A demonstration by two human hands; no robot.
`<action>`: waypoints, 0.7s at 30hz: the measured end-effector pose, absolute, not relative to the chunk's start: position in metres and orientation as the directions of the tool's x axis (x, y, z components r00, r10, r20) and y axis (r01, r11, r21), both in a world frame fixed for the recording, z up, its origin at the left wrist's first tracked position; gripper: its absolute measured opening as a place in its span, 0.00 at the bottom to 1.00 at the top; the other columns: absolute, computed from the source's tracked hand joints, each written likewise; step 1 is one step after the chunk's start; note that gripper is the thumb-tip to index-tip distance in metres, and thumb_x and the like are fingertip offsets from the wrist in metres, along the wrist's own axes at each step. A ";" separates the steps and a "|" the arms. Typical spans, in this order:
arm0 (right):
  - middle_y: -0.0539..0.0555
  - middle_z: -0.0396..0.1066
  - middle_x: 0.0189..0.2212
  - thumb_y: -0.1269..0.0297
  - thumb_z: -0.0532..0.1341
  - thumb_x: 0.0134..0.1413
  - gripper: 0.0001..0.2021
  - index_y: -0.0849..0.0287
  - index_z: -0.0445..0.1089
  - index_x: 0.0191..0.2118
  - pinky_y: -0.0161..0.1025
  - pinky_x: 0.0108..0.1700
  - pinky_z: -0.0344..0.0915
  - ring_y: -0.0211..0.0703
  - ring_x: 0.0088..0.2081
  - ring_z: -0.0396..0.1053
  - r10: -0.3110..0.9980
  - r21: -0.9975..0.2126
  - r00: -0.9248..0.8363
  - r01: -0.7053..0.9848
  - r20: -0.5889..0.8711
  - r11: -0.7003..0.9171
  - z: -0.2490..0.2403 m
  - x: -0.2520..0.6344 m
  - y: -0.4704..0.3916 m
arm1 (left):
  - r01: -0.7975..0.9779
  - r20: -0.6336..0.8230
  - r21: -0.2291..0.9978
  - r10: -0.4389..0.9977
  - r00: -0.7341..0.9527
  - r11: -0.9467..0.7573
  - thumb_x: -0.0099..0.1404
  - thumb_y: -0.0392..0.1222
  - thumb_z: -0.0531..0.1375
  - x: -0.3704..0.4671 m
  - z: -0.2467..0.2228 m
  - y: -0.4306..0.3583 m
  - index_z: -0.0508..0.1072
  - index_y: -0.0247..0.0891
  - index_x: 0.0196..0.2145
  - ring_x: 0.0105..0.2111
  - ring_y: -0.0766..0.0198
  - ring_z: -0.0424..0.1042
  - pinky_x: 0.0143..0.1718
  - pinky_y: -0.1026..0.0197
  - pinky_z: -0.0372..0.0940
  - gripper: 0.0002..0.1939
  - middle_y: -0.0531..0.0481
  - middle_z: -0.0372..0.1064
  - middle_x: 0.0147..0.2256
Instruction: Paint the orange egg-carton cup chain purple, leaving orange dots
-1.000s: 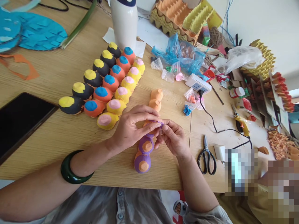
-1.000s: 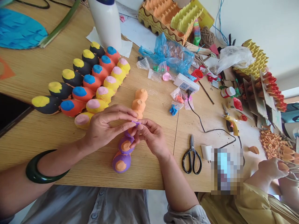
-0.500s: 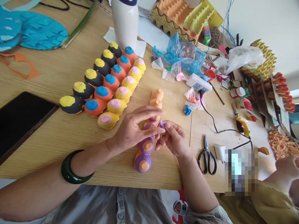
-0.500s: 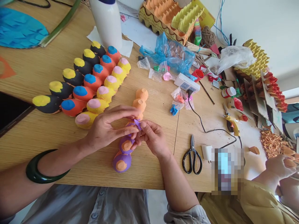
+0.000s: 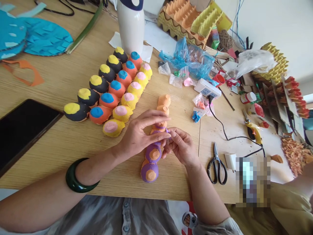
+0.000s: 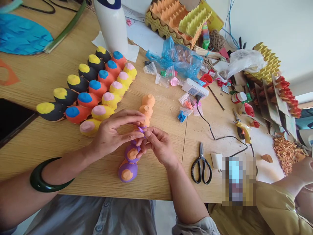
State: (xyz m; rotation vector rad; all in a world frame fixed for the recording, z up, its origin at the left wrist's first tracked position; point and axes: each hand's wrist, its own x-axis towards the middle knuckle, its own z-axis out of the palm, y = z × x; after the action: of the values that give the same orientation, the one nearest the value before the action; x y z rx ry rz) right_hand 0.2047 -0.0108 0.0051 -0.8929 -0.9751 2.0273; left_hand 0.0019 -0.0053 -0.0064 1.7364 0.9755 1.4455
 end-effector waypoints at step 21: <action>0.48 0.78 0.28 0.40 0.76 0.62 0.24 0.57 0.76 0.35 0.35 0.24 0.79 0.35 0.22 0.71 0.799 -0.836 -0.527 -0.268 -0.290 -0.480 0.002 0.205 -0.010 | 0.091 0.432 0.891 0.892 0.136 -0.445 0.73 0.37 0.71 0.006 -0.004 -0.007 0.88 0.43 0.39 0.46 0.59 0.85 0.55 0.58 0.77 0.04 0.49 0.88 0.42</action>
State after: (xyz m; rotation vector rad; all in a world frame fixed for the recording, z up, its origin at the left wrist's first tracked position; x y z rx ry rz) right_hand 0.2048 -0.0095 0.0025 -0.9078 -0.9918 2.0472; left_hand 0.0063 -0.0073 -0.0037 1.6831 0.9602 1.3863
